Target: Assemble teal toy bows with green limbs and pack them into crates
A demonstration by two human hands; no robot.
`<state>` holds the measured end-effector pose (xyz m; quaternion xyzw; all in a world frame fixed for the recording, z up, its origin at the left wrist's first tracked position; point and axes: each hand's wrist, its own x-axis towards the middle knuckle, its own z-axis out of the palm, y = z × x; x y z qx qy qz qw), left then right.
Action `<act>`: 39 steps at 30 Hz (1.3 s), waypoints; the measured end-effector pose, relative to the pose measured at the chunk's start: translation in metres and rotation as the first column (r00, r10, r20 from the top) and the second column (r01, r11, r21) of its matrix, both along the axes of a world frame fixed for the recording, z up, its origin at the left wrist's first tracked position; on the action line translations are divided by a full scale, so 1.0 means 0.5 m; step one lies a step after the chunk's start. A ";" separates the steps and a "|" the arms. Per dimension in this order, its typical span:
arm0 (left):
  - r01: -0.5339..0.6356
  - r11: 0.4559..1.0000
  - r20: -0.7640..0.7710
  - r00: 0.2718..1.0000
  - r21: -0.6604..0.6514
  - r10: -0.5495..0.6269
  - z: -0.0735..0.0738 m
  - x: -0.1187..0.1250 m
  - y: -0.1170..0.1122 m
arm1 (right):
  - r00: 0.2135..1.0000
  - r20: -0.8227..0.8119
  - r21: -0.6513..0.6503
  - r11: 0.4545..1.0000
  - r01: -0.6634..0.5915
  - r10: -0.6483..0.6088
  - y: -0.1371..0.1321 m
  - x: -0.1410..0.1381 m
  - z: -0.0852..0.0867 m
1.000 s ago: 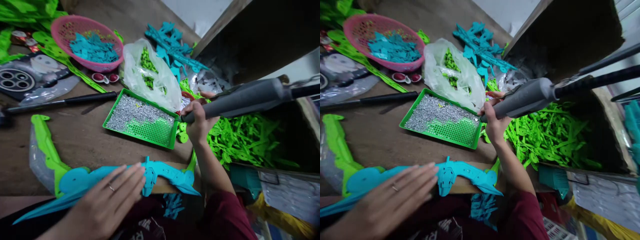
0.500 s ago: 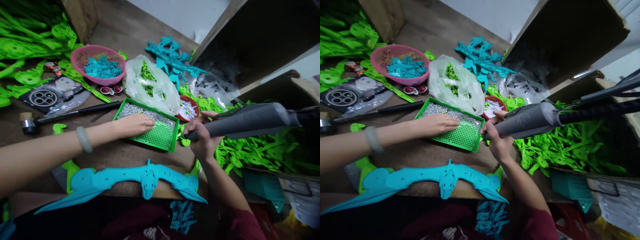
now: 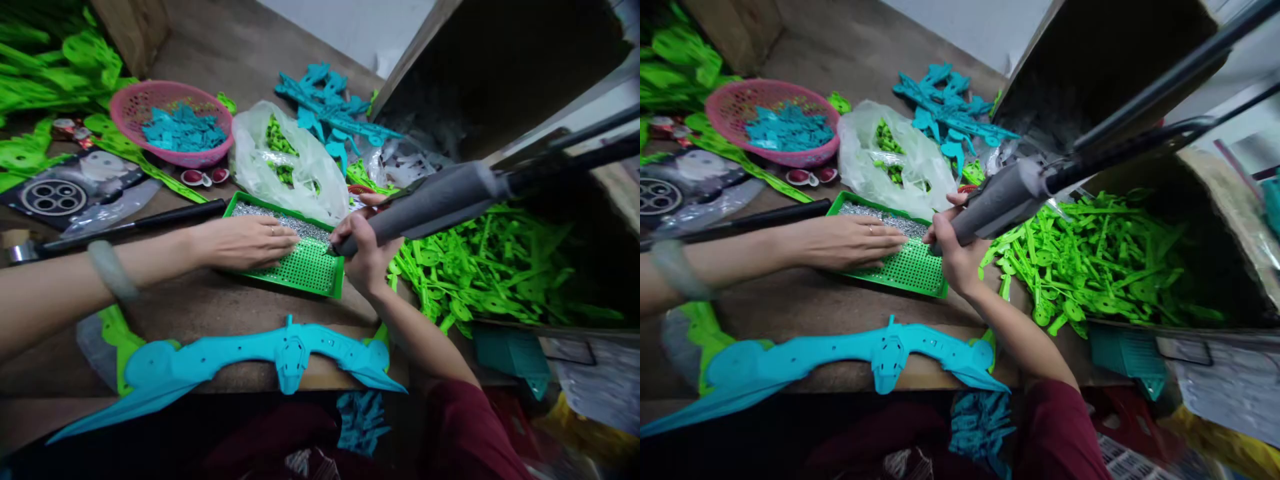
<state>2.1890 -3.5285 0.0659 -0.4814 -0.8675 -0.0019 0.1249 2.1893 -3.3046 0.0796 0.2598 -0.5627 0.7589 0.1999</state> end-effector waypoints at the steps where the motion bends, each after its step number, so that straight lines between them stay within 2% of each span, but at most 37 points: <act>1: 0.039 0.999 -0.029 0.999 -0.029 -0.040 0.006 0.008 -0.004 | 1.000 0.001 -0.025 0.999 -0.030 0.030 -0.013 -0.007 -0.007; 3: 0.082 0.993 -0.105 0.990 -0.089 -0.092 0.024 0.041 -0.008 | 0.997 0.002 -0.050 0.996 -0.075 0.076 -0.034 -0.021 -0.023; 4: 0.026 0.997 -0.169 0.985 -0.078 -0.039 0.036 0.068 -0.007 | 0.996 0.007 -0.047 0.995 -0.083 0.083 -0.043 -0.027 -0.031; 6: -0.086 0.996 -0.271 0.959 -0.005 0.082 0.057 0.145 0.004 | 0.996 0.030 -0.026 0.996 -0.082 0.083 -0.053 -0.038 -0.046; 8: -0.095 0.984 -0.255 0.958 0.152 0.132 0.064 0.246 0.026 | 0.995 0.061 0.000 0.997 -0.073 0.073 -0.058 -0.046 -0.059; 9: -0.117 0.974 -0.193 0.969 0.193 0.155 0.058 0.298 0.040 | 0.995 0.069 0.009 0.998 -0.069 0.068 -0.059 -0.049 -0.064; 11: -0.109 0.944 -0.084 0.986 0.311 0.141 0.028 0.393 0.074 | 0.996 0.060 0.022 0.997 -0.069 0.068 -0.059 -0.054 -0.072; 14: -0.187 0.917 -0.004 0.980 0.352 0.201 -0.044 0.475 0.123 | 0.996 0.030 0.049 0.995 -0.086 0.085 -0.059 -0.059 -0.078; 17: -0.252 0.906 0.029 0.966 0.341 0.258 -0.103 0.489 0.153 | 0.997 0.037 0.086 0.993 -0.076 0.073 -0.059 -0.060 -0.079; 19: -0.252 0.894 0.039 0.966 0.372 0.256 -0.122 0.482 0.162 | 0.998 0.048 0.090 0.994 -0.055 0.050 -0.060 -0.059 -0.077; 22: -0.237 0.866 0.035 0.968 0.441 0.247 -0.129 0.474 0.164 | 0.998 0.052 0.064 0.997 -0.051 0.048 -0.061 -0.058 -0.075; 25: -0.250 0.869 0.024 0.964 0.427 0.266 -0.129 0.473 0.162 | 0.997 0.044 0.046 0.997 -0.065 0.062 -0.065 -0.062 -0.079; 30: -0.271 0.840 0.025 0.955 0.470 0.295 -0.136 0.469 0.164 | 0.996 0.081 0.099 0.995 0.016 -0.025 -0.076 -0.066 -0.081; 33: -0.270 0.842 0.016 0.955 0.467 0.296 -0.137 0.469 0.165 | 0.997 0.048 0.132 0.990 0.048 -0.055 -0.067 -0.044 -0.043; 36: -0.288 0.841 0.028 0.950 0.457 0.310 -0.132 0.475 0.166 | 0.997 -0.065 0.084 0.995 -0.046 0.051 -0.034 0.000 0.032; 39: -0.291 0.836 0.009 0.946 0.465 0.324 -0.129 0.480 0.168 | 0.988 -0.039 0.130 0.981 -0.143 0.150 0.012 0.044 0.103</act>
